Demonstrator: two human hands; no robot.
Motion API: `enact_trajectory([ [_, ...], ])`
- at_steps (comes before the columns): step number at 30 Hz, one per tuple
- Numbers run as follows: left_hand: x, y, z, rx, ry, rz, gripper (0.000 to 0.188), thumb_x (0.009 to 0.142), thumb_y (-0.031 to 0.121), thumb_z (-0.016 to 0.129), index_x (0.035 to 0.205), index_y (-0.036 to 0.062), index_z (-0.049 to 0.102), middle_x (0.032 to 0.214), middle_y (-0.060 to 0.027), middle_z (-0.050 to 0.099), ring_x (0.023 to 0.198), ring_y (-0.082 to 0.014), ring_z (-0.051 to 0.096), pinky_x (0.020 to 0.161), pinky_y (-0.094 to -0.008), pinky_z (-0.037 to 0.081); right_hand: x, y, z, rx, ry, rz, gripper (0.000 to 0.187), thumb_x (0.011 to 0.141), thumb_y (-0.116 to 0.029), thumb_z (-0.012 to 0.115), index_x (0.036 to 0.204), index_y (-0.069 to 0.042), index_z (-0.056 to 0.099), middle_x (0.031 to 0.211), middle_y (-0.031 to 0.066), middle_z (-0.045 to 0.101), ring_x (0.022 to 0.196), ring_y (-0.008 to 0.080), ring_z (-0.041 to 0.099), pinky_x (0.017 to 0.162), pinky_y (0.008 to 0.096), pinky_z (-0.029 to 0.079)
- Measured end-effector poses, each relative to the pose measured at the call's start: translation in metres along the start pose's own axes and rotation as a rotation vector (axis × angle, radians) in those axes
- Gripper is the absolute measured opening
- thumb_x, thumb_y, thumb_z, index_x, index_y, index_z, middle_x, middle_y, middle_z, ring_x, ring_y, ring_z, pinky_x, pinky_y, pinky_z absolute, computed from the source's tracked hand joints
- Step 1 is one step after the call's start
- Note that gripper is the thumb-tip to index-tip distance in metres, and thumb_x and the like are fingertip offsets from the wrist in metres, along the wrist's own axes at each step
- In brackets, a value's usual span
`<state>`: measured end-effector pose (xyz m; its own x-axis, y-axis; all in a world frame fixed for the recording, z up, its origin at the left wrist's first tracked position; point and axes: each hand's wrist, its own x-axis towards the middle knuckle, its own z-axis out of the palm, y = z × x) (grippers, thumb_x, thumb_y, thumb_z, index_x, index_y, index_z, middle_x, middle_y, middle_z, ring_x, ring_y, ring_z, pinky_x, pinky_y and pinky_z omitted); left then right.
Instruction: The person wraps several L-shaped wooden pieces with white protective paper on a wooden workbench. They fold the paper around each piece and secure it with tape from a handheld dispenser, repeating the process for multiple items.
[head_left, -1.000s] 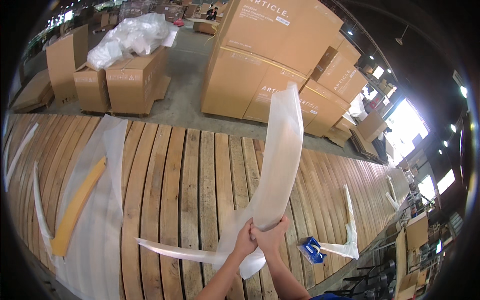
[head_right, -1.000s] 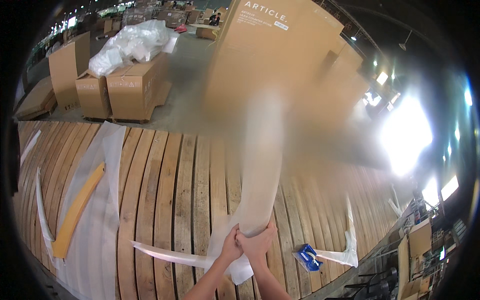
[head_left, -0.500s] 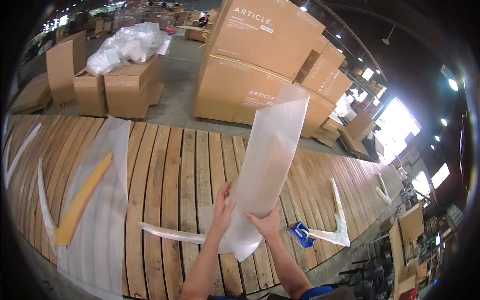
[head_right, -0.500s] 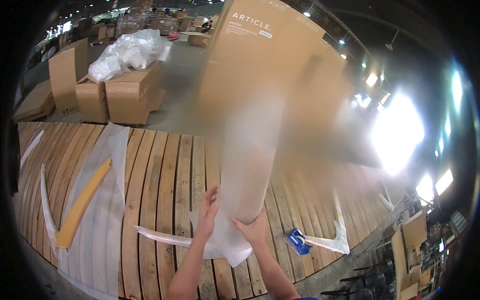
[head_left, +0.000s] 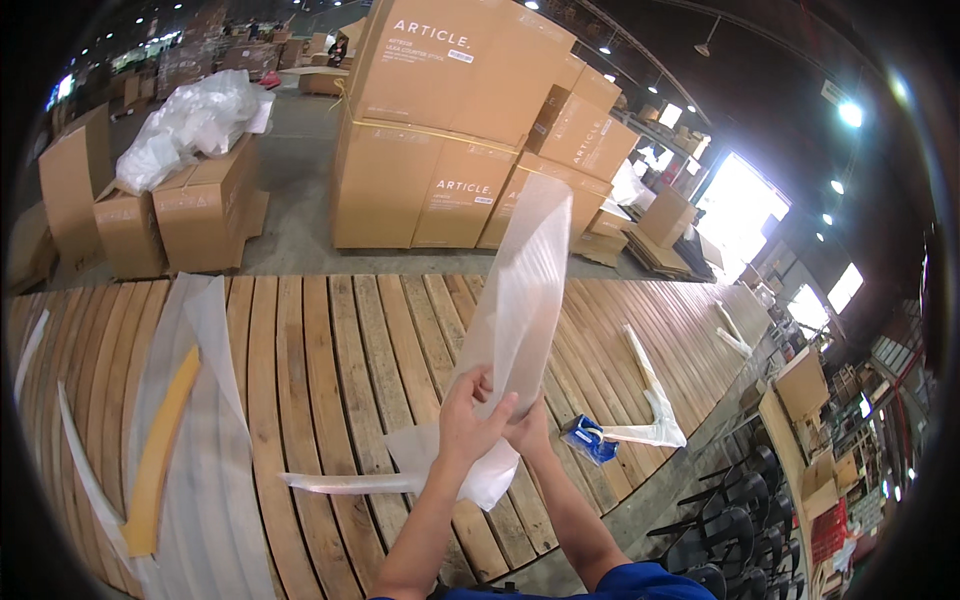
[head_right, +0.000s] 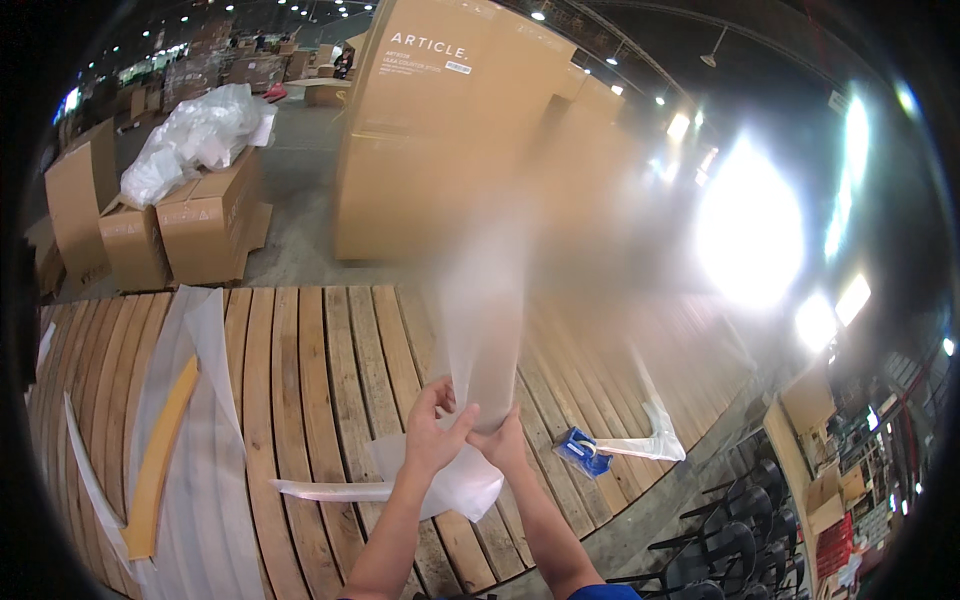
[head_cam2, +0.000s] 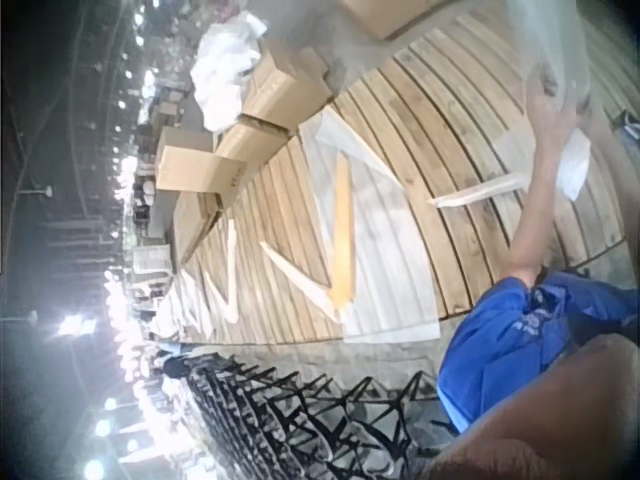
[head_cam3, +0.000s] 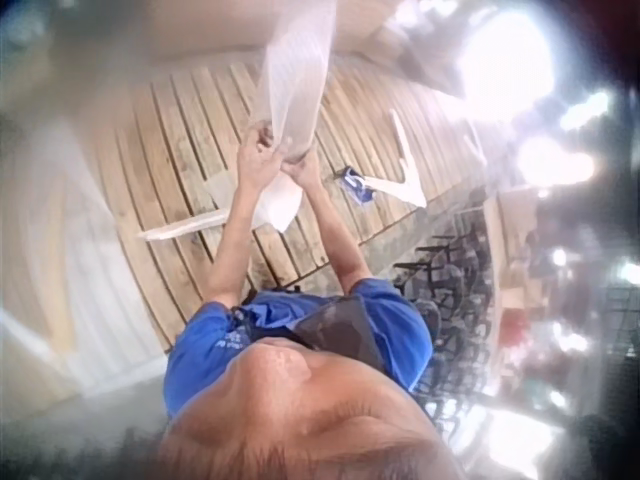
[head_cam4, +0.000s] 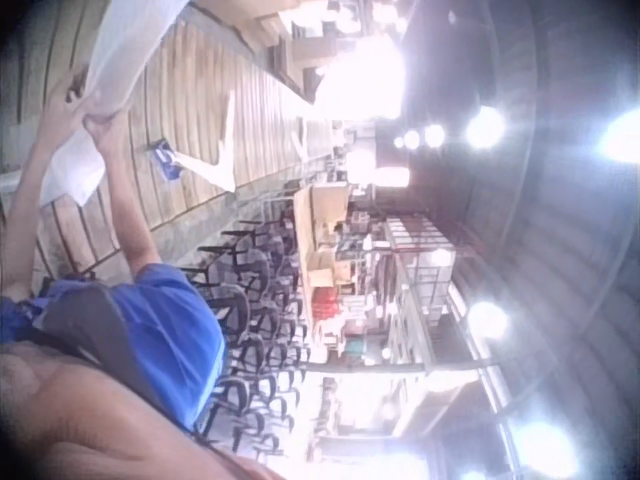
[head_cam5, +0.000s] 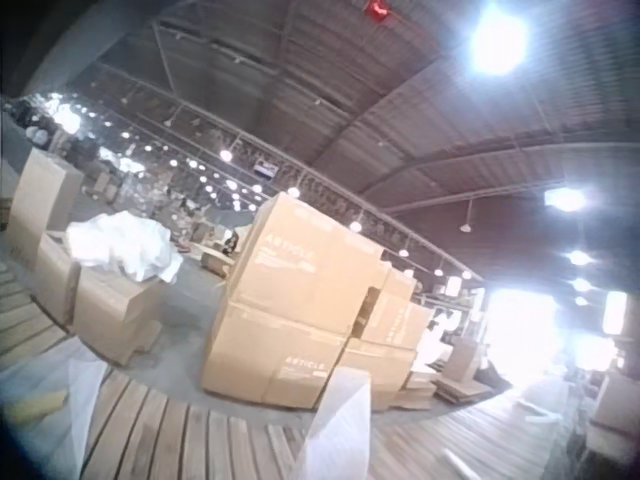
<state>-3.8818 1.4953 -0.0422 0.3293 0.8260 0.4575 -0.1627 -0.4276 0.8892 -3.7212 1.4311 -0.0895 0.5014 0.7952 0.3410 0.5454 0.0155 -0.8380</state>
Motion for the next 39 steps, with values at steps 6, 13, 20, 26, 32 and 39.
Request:
enact_trajectory([
  [6,0.003,-0.010,0.006,-0.595,-0.180,-0.019,0.042,0.085,0.019,0.078,0.120,0.0067,0.059,0.117,-0.0051,0.060,0.100,-0.0186,0.059,0.090,-0.0338,0.048,-0.003,0.024,-0.011,-0.078,-0.004,-0.048,0.096,0.064,-0.029,0.094,0.136,0.005,0.040,0.126,0.0214,0.061,0.116,0.0345,0.063,0.099,0.0434,0.050],
  [13,-0.008,0.034,-0.012,-0.400,-0.650,-0.198,0.066,0.084,0.015,0.081,0.142,0.0048,0.051,0.130,-0.0068,0.062,0.116,-0.0186,0.059,0.102,-0.0334,0.046,-0.005,0.008,-0.020,0.187,-0.105,0.003,0.089,0.068,-0.032,0.091,0.137,0.002,0.046,0.126,0.0237,0.061,0.121,0.0351,0.061,0.099,0.0433,0.048],
  [20,-0.019,0.064,-0.003,0.041,-0.757,-0.301,0.067,0.083,0.014,0.082,0.142,0.0037,0.051,0.136,-0.0090,0.060,0.123,-0.0217,0.056,0.105,-0.0364,0.045,-0.007,-0.003,-0.044,-0.026,-0.061,-0.049,0.066,0.074,-0.029,0.083,0.128,-0.001,0.058,0.125,0.0260,0.061,0.117,0.0426,0.060,0.095,0.0459,0.049],
  [26,-0.039,0.027,0.004,0.117,-0.479,-0.231,0.062,0.086,0.014,0.078,0.141,0.0031,0.051,0.135,-0.0099,0.060,0.122,-0.0228,0.057,0.103,-0.0377,0.047,-0.015,-0.013,-0.048,0.042,-0.045,0.011,0.056,0.079,-0.030,0.078,0.124,-0.002,0.060,0.119,0.0240,0.064,0.113,0.0438,0.061,0.095,0.0475,0.049],
  [32,-0.066,-0.014,0.014,0.168,-0.179,-0.135,0.057,0.089,0.014,0.075,0.140,0.0025,0.051,0.135,-0.0108,0.060,0.121,-0.0240,0.059,0.102,-0.0390,0.049,-0.013,0.039,-0.038,0.219,-0.040,-0.006,0.049,0.081,-0.023,0.074,0.122,0.000,0.060,0.115,0.0253,0.064,0.109,0.0457,0.060,0.093,0.0492,0.049],
  [39,-0.062,-0.024,-0.016,0.145,0.053,-0.101,0.052,0.093,0.015,0.071,0.139,0.0018,0.051,0.135,-0.0118,0.060,0.120,-0.0253,0.060,0.100,-0.0405,0.051,-0.018,0.048,-0.032,0.226,-0.017,-0.050,0.061,0.070,-0.012,0.081,0.125,-0.003,0.059,0.118,0.0232,0.064,0.111,0.0444,0.059,0.095,0.0488,0.049],
])
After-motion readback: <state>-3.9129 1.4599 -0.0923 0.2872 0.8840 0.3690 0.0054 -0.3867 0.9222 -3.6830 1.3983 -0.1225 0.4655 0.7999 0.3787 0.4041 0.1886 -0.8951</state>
